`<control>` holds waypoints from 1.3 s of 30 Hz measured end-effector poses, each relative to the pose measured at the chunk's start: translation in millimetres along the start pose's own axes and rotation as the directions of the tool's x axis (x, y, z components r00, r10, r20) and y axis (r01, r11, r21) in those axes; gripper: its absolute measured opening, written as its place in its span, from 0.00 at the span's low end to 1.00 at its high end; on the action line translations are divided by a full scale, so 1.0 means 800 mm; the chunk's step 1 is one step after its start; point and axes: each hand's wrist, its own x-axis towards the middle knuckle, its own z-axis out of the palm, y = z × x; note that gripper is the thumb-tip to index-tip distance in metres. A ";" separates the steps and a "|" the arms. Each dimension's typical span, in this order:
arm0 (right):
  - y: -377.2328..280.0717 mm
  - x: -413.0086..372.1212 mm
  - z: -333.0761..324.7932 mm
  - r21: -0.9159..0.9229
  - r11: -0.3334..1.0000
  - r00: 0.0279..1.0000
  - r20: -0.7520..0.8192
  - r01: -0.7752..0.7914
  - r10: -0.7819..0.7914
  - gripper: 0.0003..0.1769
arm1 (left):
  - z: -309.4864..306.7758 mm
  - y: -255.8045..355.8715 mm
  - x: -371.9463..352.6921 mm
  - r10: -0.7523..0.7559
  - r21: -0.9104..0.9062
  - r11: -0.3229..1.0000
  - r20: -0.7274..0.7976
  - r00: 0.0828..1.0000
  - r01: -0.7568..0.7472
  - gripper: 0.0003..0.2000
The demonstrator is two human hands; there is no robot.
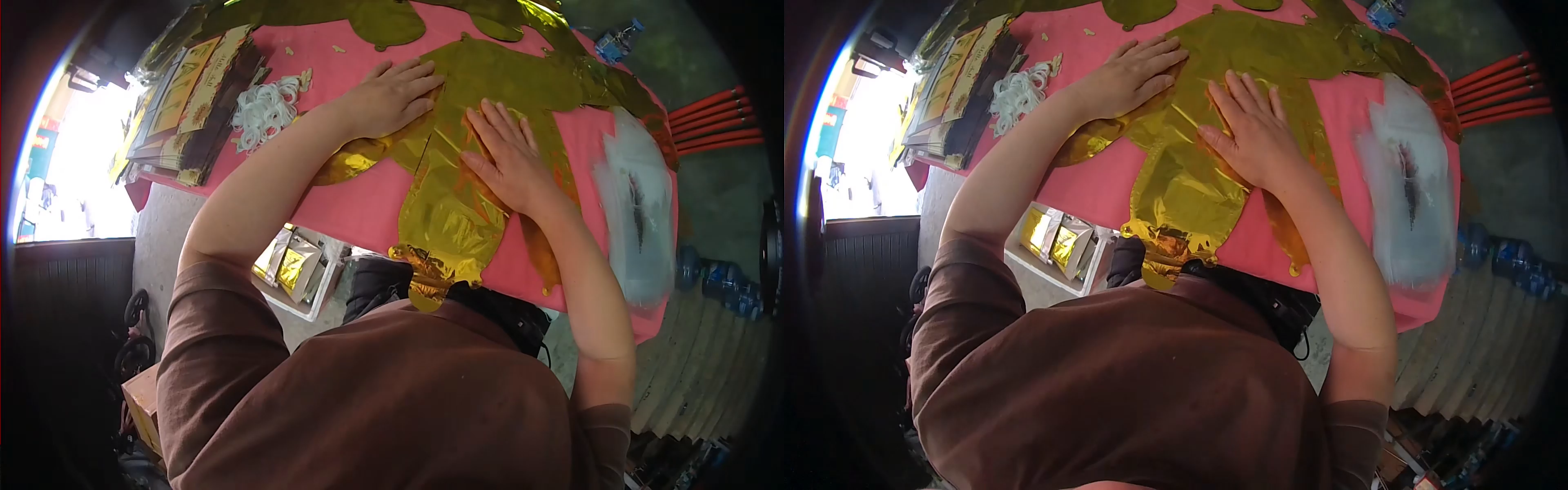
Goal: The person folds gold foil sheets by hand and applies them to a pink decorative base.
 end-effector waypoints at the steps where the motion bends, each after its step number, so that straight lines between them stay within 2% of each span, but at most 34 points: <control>1: -0.001 0.000 -0.001 -0.001 1.000 1.000 0.002 -0.001 0.001 0.35 | 0.000 0.001 0.000 -0.006 0.011 1.000 0.003 1.000 0.006 0.22; 9: 0.009 0.000 -0.004 0.009 1.000 1.000 0.008 0.020 -0.020 0.35 | -0.002 0.000 0.004 0.010 0.031 0.999 0.016 1.000 -0.011 0.23; 11: 0.009 -0.001 -0.004 -0.016 1.000 1.000 0.009 0.004 -0.004 0.35 | -0.003 0.012 0.006 -0.089 0.080 0.993 0.083 0.993 0.082 0.24; 15: 0.009 0.004 -0.006 -0.009 1.000 1.000 0.003 -0.008 0.008 0.35 | -0.009 0.025 0.008 -0.131 0.105 0.987 0.079 0.988 0.122 0.24; 18: 0.008 0.000 -0.006 0.020 0.999 0.999 0.026 -0.028 0.028 0.36 | -0.014 0.035 0.006 -0.189 0.174 0.972 0.163 0.968 0.160 0.24; 20: 0.008 0.000 -0.009 0.025 0.999 0.999 0.043 -0.029 0.028 0.36 | -0.014 0.026 0.004 -0.123 0.126 0.986 0.083 0.989 0.112 0.24; 24: 0.003 0.001 -0.006 -0.027 0.999 0.998 0.030 -0.046 0.046 0.36 | -0.012 0.003 -0.005 -0.088 0.032 0.996 0.038 0.995 0.087 0.23; 26: -0.005 0.002 -0.004 -0.012 0.998 0.998 0.011 -0.056 0.056 0.35 | -0.003 -0.002 -0.008 0.019 0.099 0.995 -0.146 0.989 -0.004 0.21; 33: -0.028 0.006 0.003 0.042 0.999 0.999 -0.016 -0.030 0.031 0.34 | -0.001 -0.001 -0.008 -0.013 0.088 0.996 -0.165 0.986 0.028 0.21; 39: -0.026 0.005 0.004 0.009 1.000 0.999 -0.035 -0.027 0.028 0.34 | -0.006 -0.001 -0.012 -0.033 0.038 0.999 -0.091 0.995 0.037 0.21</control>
